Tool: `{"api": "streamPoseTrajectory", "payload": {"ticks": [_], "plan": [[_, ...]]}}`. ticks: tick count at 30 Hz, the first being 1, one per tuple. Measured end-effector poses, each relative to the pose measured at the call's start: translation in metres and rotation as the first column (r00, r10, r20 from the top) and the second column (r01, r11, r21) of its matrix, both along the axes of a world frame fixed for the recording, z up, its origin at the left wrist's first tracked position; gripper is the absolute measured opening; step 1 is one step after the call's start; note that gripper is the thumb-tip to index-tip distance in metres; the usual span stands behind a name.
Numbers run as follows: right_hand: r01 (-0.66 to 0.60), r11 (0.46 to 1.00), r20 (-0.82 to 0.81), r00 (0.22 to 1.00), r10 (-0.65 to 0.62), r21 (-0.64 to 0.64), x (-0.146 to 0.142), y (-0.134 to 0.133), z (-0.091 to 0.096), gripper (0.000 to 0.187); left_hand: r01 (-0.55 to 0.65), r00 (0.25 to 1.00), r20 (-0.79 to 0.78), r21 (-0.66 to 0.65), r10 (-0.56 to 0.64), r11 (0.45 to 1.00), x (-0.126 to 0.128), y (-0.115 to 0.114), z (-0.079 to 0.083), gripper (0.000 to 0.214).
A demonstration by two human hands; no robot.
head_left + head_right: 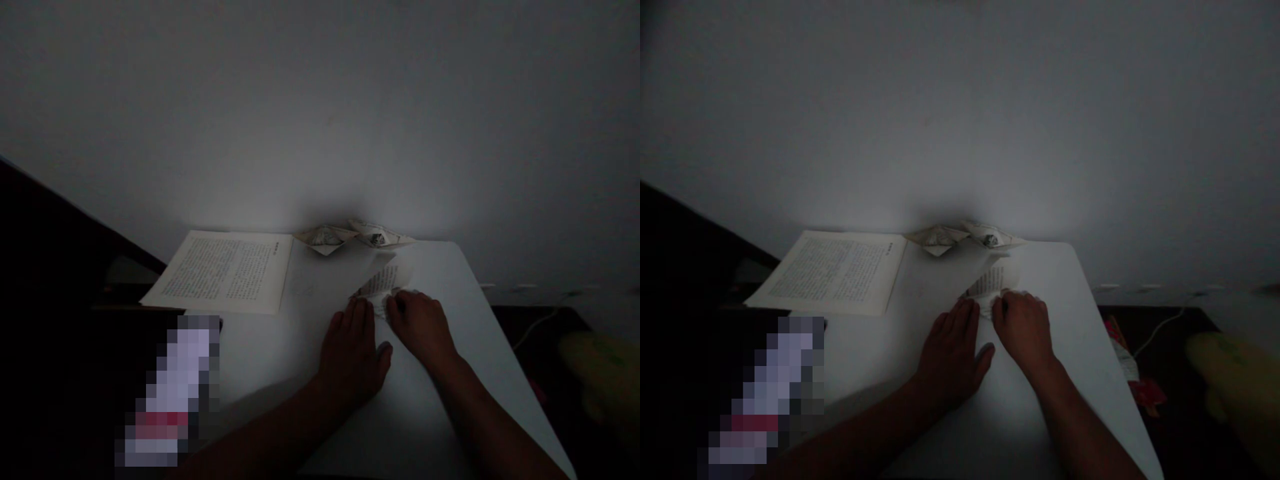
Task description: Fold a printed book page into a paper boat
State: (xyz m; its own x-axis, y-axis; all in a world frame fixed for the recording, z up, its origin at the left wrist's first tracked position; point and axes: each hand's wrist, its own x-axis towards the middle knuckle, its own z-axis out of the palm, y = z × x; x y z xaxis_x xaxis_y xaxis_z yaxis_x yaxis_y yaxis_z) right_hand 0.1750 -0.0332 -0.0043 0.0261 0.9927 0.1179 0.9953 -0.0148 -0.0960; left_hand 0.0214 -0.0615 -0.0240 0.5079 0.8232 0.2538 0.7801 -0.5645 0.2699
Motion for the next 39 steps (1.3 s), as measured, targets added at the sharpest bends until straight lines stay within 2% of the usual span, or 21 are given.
{"api": "streamPoseTrajectory", "payload": {"ticks": [13, 22, 33, 39], "plan": [[0.009, 1.0, 0.014, 1.0, -0.009, -0.013, -0.0003, -0.0005, 0.0, 0.031, 0.01, 1.0, -0.014, -0.02, -0.011, 1.0, -0.0052, 0.0054, 0.0064, 0.065], [0.016, 0.999, 0.01, 1.0, -0.016, -0.032, 0.0002, -0.0001, 0.0008, 0.031, 0.016, 1.0, 0.005, 0.019, -0.016, 1.0, -0.0075, 0.0053, 0.0006, 0.066], [0.027, 0.998, 0.013, 1.0, -0.026, -0.051, 0.0003, -0.0005, 0.0012, 0.033, 0.045, 0.999, -0.007, 0.002, -0.045, 0.999, -0.0085, 0.0073, 0.003, 0.07], [0.021, 0.998, 0.014, 1.0, -0.02, -0.052, -0.0003, -0.0002, 0.0028, 0.033, 0.056, 0.998, -0.032, -0.031, -0.057, 0.998, -0.0101, 0.0085, 0.0061, 0.064]]}}
